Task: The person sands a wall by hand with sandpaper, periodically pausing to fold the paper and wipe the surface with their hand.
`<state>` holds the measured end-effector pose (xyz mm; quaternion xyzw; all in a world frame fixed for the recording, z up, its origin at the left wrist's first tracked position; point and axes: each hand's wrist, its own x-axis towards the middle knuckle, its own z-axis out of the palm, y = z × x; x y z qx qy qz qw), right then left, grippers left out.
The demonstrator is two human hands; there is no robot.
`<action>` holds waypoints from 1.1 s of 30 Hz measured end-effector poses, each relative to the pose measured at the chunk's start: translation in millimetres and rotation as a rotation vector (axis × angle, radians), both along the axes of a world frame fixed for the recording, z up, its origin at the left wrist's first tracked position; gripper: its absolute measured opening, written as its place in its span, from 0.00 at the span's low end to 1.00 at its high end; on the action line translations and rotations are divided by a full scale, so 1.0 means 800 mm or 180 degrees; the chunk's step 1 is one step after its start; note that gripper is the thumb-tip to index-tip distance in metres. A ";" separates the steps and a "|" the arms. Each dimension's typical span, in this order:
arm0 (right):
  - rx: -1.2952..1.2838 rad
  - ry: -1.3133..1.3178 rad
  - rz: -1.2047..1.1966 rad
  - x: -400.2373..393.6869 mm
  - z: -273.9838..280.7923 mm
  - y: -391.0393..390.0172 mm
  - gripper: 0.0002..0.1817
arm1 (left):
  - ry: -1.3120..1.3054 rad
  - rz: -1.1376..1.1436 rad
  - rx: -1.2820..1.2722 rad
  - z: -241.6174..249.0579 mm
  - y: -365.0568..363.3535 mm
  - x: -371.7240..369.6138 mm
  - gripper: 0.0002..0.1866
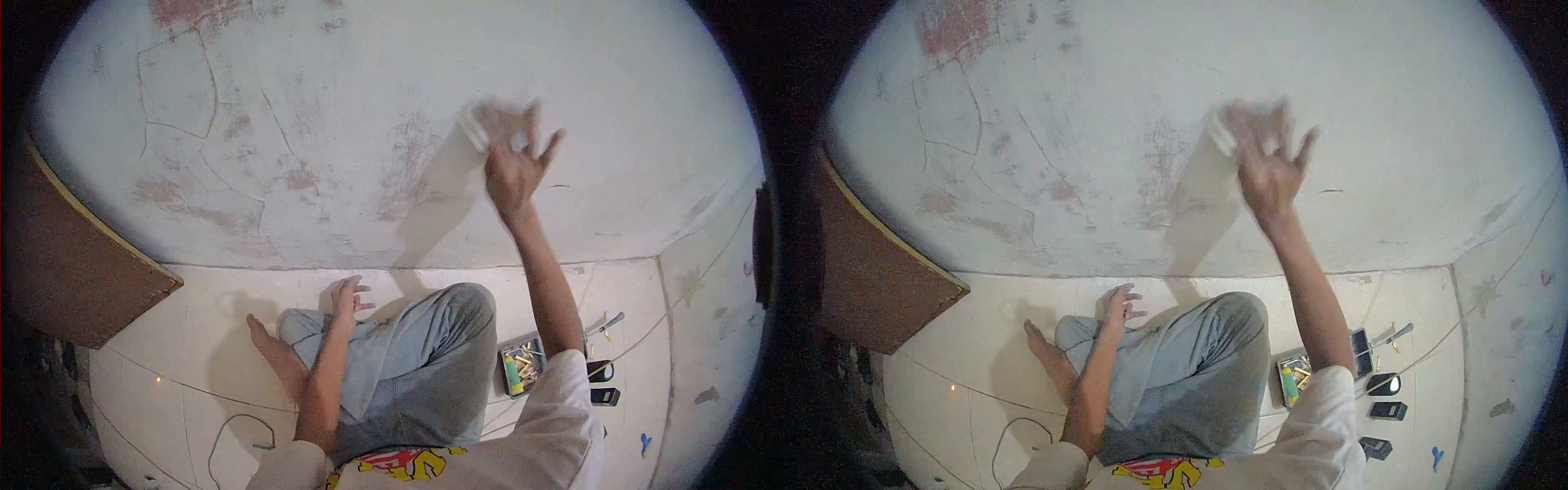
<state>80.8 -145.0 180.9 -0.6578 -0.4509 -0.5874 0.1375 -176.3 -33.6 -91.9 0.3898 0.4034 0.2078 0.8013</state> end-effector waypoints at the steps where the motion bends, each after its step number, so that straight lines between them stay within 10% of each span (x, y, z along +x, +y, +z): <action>1: 0.0354 0.0137 0.0139 -0.009 0.040 0.003 0.23 | -0.0056 0.0034 0.0030 0.003 -0.003 -0.001 0.20; 5: 0.0636 0.0404 0.0433 -0.016 0.024 0.018 0.24 | -0.0163 0.0084 -0.0070 -0.013 0.005 0.002 0.20; 9: -0.0888 0.0215 0.0291 -0.014 -0.122 -0.002 0.25 | -0.0223 0.0184 -0.0101 -0.023 0.002 0.002 0.19; 12: -0.0995 -0.0705 -0.0272 -0.003 -0.117 -0.004 0.25 | -0.0164 -0.0002 0.0028 -0.022 0.003 0.003 0.20; 19: 0.0849 -0.0048 0.0652 0.002 0.054 0.031 0.21 | -0.0149 0.0123 -0.0063 -0.031 0.002 0.005 0.20; 25: -0.1095 -0.0138 0.0268 -0.029 -0.136 0.004 0.23 | -0.0176 0.0074 -0.0069 -0.013 0.000 -0.004 0.20; 33: 0.0755 0.0287 0.0298 -0.008 0.047 0.009 0.22 | -0.0179 0.0016 -0.0068 -0.015 0.003 -0.004 0.19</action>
